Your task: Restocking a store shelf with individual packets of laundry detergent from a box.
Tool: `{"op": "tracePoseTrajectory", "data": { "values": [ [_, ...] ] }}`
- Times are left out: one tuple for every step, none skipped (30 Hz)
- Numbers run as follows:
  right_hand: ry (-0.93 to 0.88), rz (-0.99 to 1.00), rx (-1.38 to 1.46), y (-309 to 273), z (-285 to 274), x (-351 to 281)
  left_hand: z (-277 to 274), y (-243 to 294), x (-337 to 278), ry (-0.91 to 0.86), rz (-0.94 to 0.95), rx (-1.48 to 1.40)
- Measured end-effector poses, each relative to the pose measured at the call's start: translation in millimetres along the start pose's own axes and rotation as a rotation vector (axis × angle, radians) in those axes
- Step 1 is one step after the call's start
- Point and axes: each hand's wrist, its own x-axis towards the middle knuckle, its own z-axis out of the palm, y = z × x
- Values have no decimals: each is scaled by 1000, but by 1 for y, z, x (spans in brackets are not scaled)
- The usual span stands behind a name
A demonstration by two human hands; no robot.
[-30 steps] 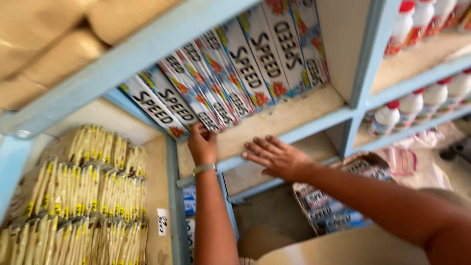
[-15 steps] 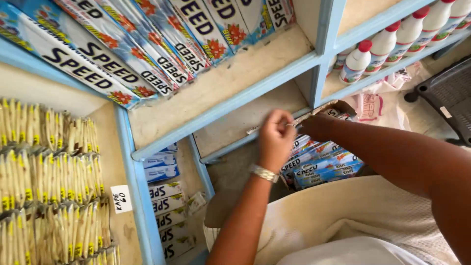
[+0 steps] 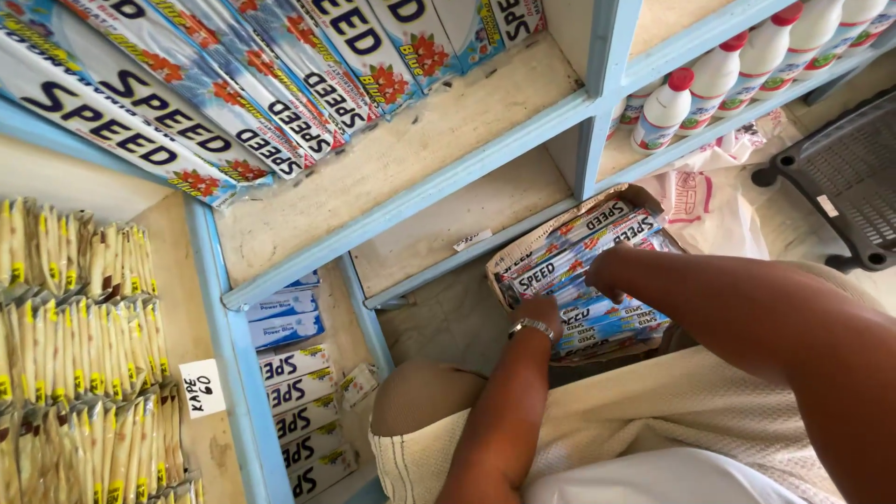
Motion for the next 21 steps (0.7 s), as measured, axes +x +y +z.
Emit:
{"op": "tracePoseTrajectory", "data": {
  "values": [
    [-7,-2,5,-1,2,1,-7,0,-10,-7,4,-1],
    [-19,-12,-8,-2,2,1,-16,1,-19,-20,-27,-50],
    [-31,-23,-21,-3,2,2,-24,0,-28,-33,-57,-98],
    [-35,-23,-22,-4,2,2,-20,-1,-25,-35,-56,-101],
    [-56,-20,-28,-6,3,3,-17,-3,-22,-30,-30,-112],
    [-75,-17,-34,-7,2,3,-15,-5,-19,-23,-6,-120],
    [-75,-17,-35,-6,3,5,-17,-6,-19,-23,-6,-122],
    [-81,-31,-40,-7,5,8,-18,-7,-20,-9,20,-126],
    [-87,-45,-46,-8,6,11,-19,-9,-20,5,46,-130],
    [-90,-46,-46,-8,9,14,-11,-11,-13,3,47,-132],
    [-97,-59,-50,-8,13,18,-2,-13,-5,35,66,-123],
    [-103,-71,-55,-7,15,21,5,-15,3,69,85,-114],
    [-105,-70,-57,-6,17,25,8,-13,7,68,85,-117],
    [-111,-84,-65,-6,19,29,11,-12,10,96,98,-87],
    [-116,-97,-74,-5,20,33,14,-11,13,124,111,-57],
    [-117,-98,-79,-5,21,36,13,-10,12,125,107,-61],
    [-122,-111,-87,-5,22,39,12,-8,11,116,96,-61],
    [-127,-125,-91,-6,24,42,12,-6,10,104,88,-58],
    [-128,-126,-90,-7,25,42,9,-6,5,103,88,-59],
    [-130,-131,-91,-7,26,43,5,-5,1,56,90,-67],
    [-131,-137,-91,-8,27,42,1,-5,-3,10,91,-76]
  ]
}}
